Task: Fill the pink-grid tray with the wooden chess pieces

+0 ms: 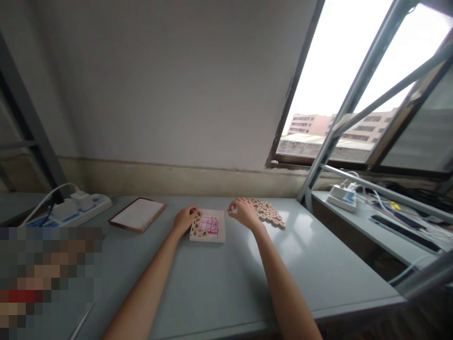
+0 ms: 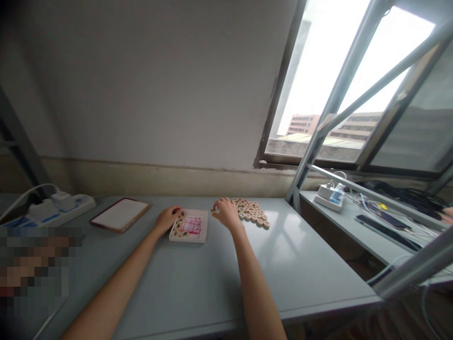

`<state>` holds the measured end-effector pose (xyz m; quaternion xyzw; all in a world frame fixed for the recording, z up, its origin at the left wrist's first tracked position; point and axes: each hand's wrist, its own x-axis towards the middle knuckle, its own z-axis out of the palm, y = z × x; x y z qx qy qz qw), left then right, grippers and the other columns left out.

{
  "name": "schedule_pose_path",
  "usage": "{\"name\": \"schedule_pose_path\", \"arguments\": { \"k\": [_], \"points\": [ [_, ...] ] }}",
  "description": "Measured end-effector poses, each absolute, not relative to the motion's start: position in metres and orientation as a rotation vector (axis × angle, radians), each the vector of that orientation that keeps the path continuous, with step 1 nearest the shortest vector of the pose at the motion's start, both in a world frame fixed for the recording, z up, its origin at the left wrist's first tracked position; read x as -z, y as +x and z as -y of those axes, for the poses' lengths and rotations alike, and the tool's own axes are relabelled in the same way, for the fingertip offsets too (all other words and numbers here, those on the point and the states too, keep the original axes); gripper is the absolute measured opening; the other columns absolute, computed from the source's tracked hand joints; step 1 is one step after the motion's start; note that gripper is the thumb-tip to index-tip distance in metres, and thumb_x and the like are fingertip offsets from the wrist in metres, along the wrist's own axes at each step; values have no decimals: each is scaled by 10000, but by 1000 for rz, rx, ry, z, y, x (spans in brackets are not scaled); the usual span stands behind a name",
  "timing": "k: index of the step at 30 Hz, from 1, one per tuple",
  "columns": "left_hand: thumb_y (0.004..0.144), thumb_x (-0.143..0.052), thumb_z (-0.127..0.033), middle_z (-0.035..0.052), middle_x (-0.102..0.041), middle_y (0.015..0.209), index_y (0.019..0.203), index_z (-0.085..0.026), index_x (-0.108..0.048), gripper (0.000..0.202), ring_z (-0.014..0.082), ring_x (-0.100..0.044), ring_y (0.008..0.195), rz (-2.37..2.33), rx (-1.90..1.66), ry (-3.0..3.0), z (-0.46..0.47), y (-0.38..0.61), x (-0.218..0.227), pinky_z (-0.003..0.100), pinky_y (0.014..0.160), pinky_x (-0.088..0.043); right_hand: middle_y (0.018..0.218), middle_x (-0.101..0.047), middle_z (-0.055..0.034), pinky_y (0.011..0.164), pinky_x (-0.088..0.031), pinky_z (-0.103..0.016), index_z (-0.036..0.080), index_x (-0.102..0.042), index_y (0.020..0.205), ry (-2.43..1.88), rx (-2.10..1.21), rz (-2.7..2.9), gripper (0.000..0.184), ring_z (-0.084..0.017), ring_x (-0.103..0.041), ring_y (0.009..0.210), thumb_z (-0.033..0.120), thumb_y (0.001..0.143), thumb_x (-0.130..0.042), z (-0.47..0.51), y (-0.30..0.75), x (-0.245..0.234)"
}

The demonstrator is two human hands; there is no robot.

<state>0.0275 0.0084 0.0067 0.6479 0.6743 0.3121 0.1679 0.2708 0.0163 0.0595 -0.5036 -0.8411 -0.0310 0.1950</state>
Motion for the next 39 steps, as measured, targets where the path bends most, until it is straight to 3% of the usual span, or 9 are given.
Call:
{"name": "schedule_pose_path", "arguments": {
  "k": [7, 16, 23, 29, 34, 39],
  "points": [
    [778, -418, -362, 31, -658, 890, 886, -204, -615, 275, 151, -579, 801, -1931, -875, 1817, -8, 28, -10, 215, 655, -387, 953, -520, -82, 794, -307, -315, 162, -542, 916, -1707, 128, 2126, 250, -216, -442, 925, 203, 676, -596, -32, 315, -40],
    [782, -419, -349, 35, -653, 915, 898, -204, -617, 272, 146, -576, 820, -1929, -871, 1823, -5, 29, -12, 211, 678, -387, 873, -599, -15, 728, -383, -224, 196, -610, 907, -900, -515, 2698, 285, -145, -532, 794, 152, 626, -633, -3, 224, -57],
    [778, -432, -352, 39, -656, 903, 887, -203, -621, 264, 145, -578, 814, -1934, -845, 1839, -3, 30, -14, 207, 668, -388, 927, -600, -18, 719, -392, -223, 223, -617, 909, -818, -447, 2769, 267, -153, -547, 826, 193, 644, -634, 13, 190, -53],
    [773, -434, -356, 37, -660, 875, 879, -202, -622, 265, 143, -584, 789, -1892, -873, 1850, -7, 27, -11, 209, 654, -392, 940, -558, -26, 807, -356, -274, 236, -614, 899, -1012, -177, 2481, 226, -170, -489, 928, 317, 689, -634, -5, 259, -73],
    [768, -434, -358, 30, -663, 836, 868, -210, -619, 257, 142, -589, 761, -1884, -888, 1861, -9, 26, -8, 215, 628, -394, 901, -560, -18, 810, -348, -287, 249, -631, 850, -1243, -166, 2468, 171, -174, -500, 892, 288, 683, -631, -20, 320, -66],
    [760, -433, -356, 42, -662, 845, 859, -197, -624, 267, 149, -588, 769, -1840, -918, 1849, -9, 25, -8, 226, 654, -404, 1047, -514, -51, 876, -303, -341, 252, -554, 1040, -1458, 92, 2355, 375, -217, -432, 1006, 278, 673, -626, -15, 340, -51]
  ]
}}
